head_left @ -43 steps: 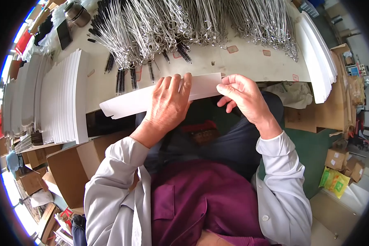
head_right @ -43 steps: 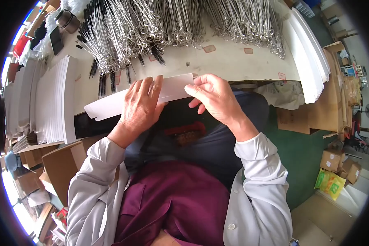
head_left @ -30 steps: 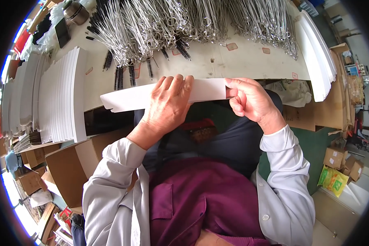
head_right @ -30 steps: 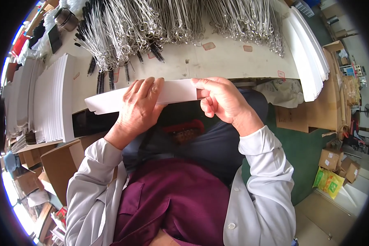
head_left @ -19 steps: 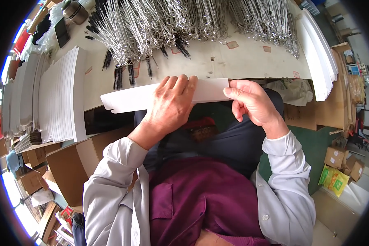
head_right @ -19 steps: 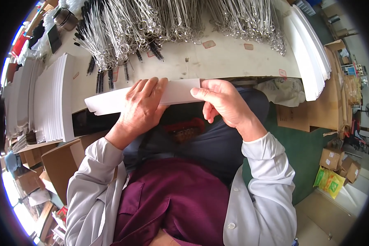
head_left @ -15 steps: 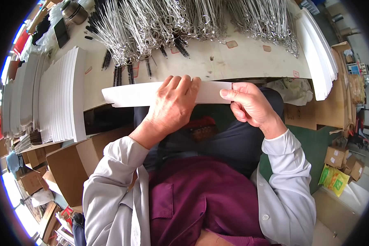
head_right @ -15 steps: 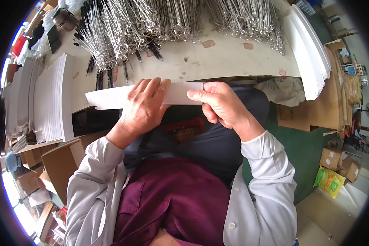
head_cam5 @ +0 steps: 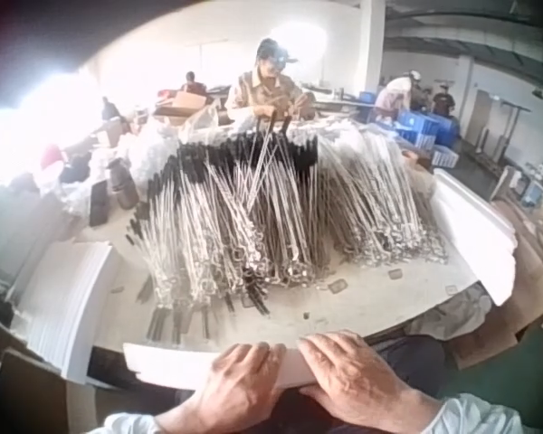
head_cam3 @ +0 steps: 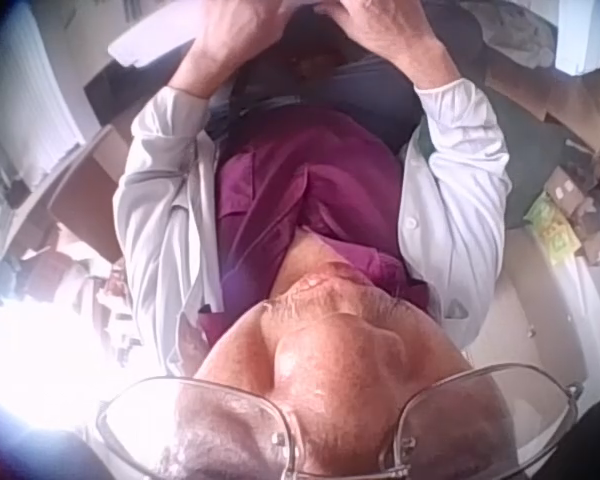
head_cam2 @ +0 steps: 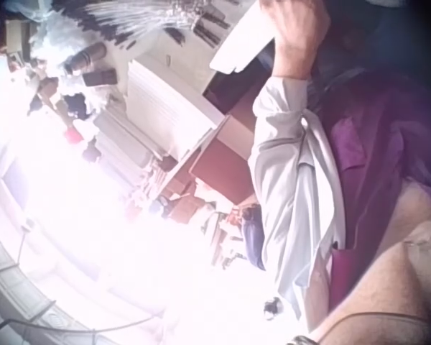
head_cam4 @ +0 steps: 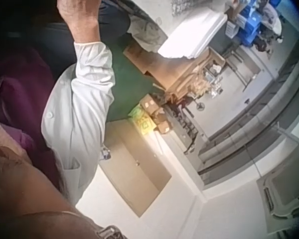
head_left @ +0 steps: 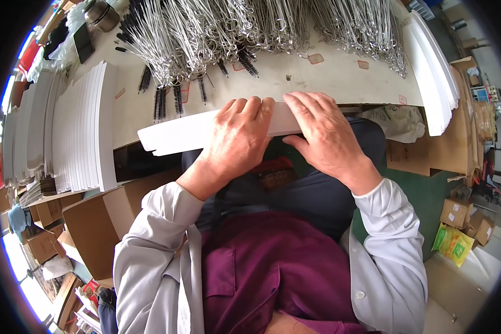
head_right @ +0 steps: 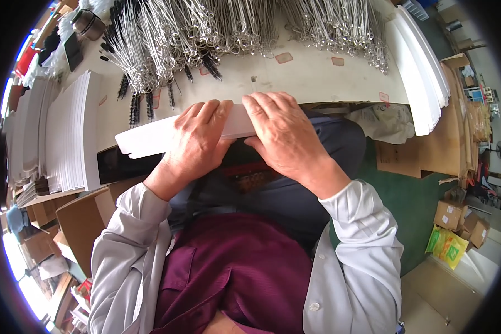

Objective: The person is assembling small brushes and sliding them into white paper sleeves.

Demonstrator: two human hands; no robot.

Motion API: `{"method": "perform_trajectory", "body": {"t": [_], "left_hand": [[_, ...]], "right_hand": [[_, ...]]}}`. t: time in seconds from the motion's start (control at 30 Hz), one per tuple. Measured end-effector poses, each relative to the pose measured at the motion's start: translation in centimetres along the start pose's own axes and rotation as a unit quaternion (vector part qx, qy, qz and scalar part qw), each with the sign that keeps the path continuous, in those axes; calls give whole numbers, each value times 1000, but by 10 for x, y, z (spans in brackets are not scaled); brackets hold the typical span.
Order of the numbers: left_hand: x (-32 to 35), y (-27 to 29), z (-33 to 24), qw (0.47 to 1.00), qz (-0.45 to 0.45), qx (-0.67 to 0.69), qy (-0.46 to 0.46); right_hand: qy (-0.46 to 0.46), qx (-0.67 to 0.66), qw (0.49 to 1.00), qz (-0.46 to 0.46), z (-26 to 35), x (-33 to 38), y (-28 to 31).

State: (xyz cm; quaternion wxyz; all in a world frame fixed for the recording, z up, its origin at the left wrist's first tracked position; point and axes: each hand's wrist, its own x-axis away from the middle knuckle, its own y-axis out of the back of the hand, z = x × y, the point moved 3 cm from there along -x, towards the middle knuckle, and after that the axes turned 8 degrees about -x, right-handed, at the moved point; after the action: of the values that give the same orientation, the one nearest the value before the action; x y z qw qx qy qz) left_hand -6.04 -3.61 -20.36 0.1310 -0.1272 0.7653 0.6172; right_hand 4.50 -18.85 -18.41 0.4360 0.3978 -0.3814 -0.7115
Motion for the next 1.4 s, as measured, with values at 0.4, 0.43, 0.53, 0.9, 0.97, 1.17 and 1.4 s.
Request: {"method": "perform_trajectory", "body": {"t": [0.4, 0.43, 0.53, 0.9, 0.97, 1.17, 1.4], "left_hand": [[-1, -7, 0, 1000, 16, -8, 19], [-2, -2, 1, 1000, 21, 1, 15], [5, 5, 9, 1000, 25, 4, 10], [4, 6, 22, 999, 49, -3, 12], [3, 4, 20, 998, 56, -4, 14], [2, 12, 25, 999, 33, -12, -13], [-14, 13, 37, 998, 40, -46, 20]], "right_hand": [[54, 14, 998, 11, -8, -11, -17], [55, 13, 998, 11, -10, -11, -17], [86, 24, 996, 7, -15, -9, -13], [77, 10, 997, 10, -27, -16, -4], [78, 4, 997, 10, -32, -13, -6], [93, 27, 995, 0, -41, -10, -2], [87, 52, 994, -35, -64, -24, 13]]}}
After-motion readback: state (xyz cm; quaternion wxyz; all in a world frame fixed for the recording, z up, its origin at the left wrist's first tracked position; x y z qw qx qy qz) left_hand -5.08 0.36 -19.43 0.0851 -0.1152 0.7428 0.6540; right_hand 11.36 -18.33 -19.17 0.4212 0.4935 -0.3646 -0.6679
